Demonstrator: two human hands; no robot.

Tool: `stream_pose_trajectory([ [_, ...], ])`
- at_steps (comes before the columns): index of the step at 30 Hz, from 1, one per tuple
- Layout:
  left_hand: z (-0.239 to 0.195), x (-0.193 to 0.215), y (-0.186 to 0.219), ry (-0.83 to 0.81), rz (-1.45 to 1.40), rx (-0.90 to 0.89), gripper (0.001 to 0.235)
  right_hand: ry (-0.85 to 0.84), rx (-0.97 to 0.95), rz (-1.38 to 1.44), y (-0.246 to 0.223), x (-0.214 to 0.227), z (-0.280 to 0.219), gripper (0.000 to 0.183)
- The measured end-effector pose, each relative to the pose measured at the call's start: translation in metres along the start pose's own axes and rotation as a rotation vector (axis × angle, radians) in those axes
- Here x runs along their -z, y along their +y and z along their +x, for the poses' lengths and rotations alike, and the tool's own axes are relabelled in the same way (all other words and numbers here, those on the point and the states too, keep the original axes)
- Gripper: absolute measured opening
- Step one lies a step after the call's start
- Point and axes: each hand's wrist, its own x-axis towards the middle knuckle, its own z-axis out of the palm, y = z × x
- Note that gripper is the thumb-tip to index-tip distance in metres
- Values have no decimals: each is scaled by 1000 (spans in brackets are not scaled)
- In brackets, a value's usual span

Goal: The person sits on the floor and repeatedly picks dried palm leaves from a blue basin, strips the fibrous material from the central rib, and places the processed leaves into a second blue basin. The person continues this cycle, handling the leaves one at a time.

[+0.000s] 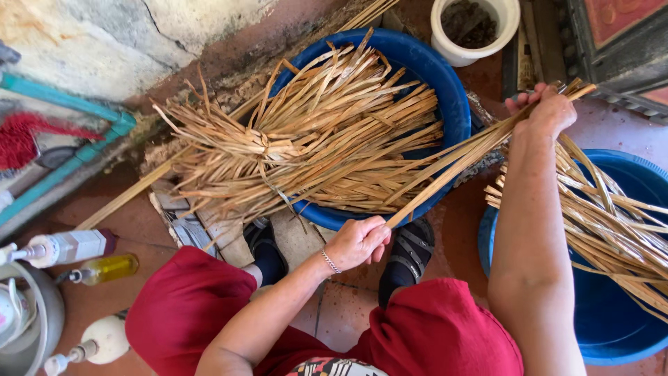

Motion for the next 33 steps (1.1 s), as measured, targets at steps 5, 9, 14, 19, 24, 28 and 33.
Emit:
stream_pose_trajectory([
  [5, -18, 12, -20, -3, 72, -6, 30, 109, 27, 61, -12, 13, 25, 30],
  [9, 4, 36, -51, -36, 108, 291, 28, 55, 104, -22, -30, 20, 15, 27],
  [14, 51, 82, -93, 71, 672, 345, 46, -166, 103, -251, -28, 3, -37, 26],
  [19, 146, 120, -138, 267, 616, 371, 34, -228, -12, -258, -14, -18, -99, 23],
  [24, 218, 104, -176, 412, 1052, 267, 32, -251, -75, -359, 4, -34, -129, 17],
  [28, 233, 101, -187, 422, 1134, 256, 39, -388, -42, -365, 27, -30, -125, 17],
  [33, 215, 93, -168, 537, 687, 170, 18, -337, -291, -385, 72, -18, -113, 15],
])
